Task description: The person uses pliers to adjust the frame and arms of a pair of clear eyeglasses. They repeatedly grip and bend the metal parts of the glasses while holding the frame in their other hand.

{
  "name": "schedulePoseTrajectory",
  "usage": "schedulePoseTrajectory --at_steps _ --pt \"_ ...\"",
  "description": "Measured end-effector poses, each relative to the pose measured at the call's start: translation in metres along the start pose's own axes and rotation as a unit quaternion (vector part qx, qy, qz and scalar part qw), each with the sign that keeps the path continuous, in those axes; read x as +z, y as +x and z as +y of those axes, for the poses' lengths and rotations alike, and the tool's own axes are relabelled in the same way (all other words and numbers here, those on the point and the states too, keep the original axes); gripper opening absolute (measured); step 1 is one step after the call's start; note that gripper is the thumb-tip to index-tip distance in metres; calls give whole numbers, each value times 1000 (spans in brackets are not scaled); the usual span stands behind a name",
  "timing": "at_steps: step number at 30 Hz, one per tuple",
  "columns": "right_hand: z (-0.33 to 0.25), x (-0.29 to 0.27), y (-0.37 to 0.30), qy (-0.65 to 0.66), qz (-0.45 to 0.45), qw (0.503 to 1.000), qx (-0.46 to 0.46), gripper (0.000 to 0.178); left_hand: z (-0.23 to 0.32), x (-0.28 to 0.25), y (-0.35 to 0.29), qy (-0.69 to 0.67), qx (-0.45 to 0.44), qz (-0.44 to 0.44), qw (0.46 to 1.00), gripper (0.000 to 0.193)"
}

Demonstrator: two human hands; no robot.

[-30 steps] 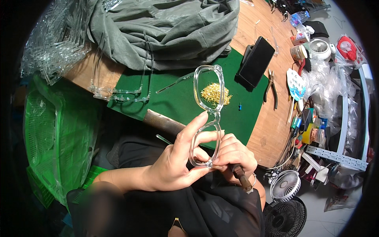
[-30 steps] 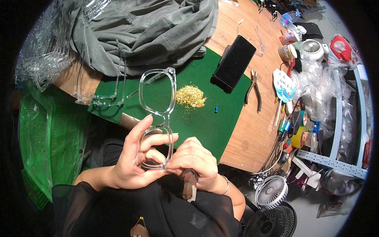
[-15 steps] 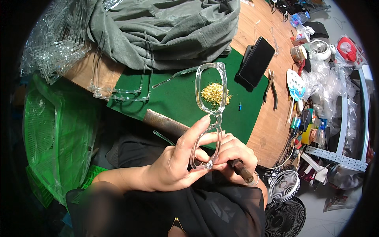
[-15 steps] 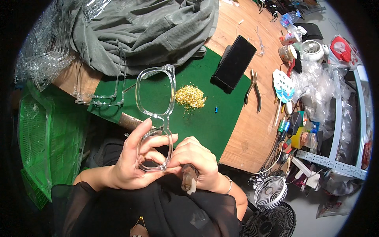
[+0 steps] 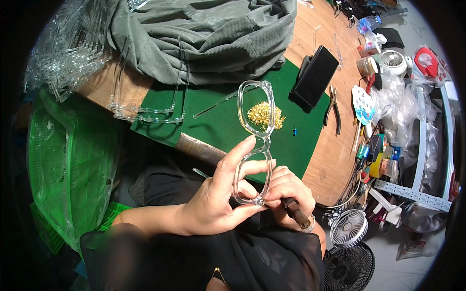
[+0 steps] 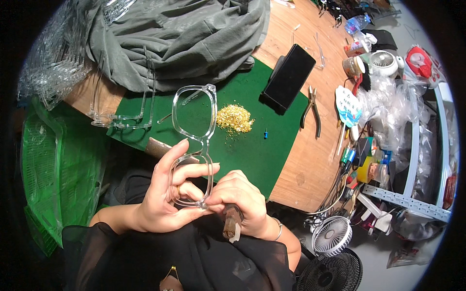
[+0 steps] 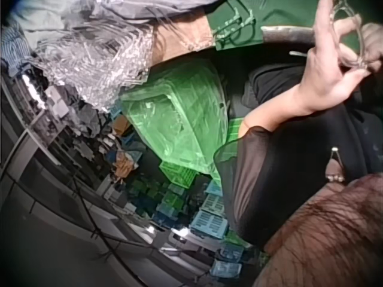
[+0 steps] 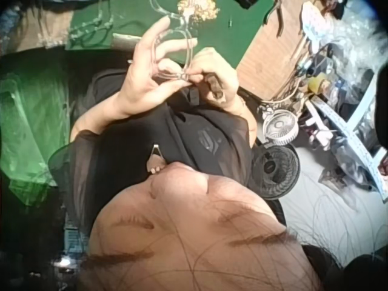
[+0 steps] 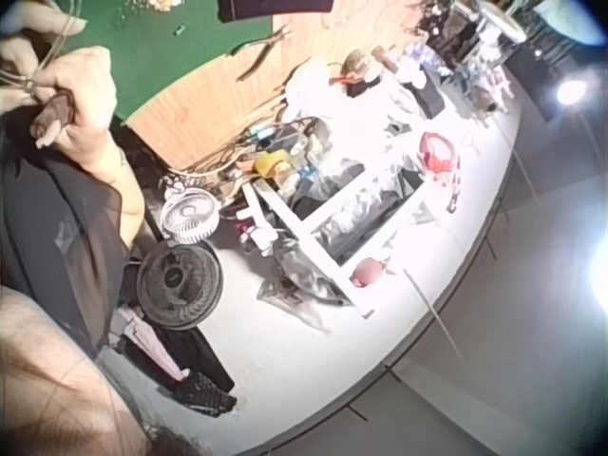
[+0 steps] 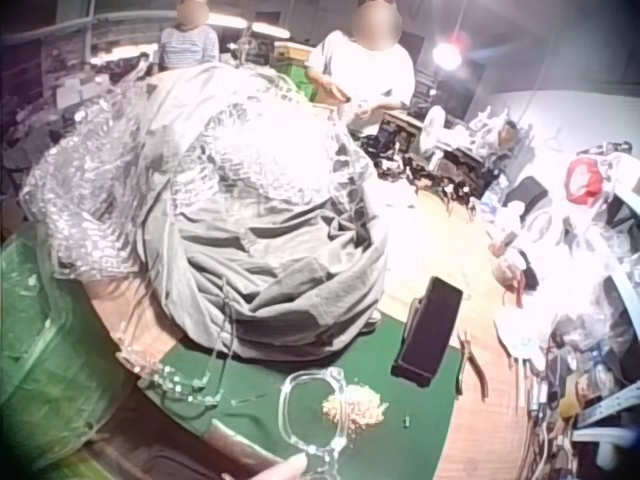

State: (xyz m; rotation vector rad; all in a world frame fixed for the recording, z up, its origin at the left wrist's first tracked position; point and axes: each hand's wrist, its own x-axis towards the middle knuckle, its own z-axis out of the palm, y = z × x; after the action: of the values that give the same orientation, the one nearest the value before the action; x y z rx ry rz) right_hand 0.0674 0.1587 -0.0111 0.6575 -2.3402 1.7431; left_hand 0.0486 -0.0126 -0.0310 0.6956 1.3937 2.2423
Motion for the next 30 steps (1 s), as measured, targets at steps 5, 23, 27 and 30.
schedulePoseTrajectory --at_steps 5,23,27,30 --pt "0 -4 3 34 -29 999 21 15 1 -1 -1 24 -1 -10 1000 96" --pt "5 1 2 -16 0 998 -56 18 2 -3 -1 6 -20 4 1000 98" --pt "6 4 2 5 12 998 -59 16 3 -3 -1 5 -14 3 1000 98" --pt "7 5 1 21 19 998 -51 16 4 -3 0 11 -16 1 1000 97"
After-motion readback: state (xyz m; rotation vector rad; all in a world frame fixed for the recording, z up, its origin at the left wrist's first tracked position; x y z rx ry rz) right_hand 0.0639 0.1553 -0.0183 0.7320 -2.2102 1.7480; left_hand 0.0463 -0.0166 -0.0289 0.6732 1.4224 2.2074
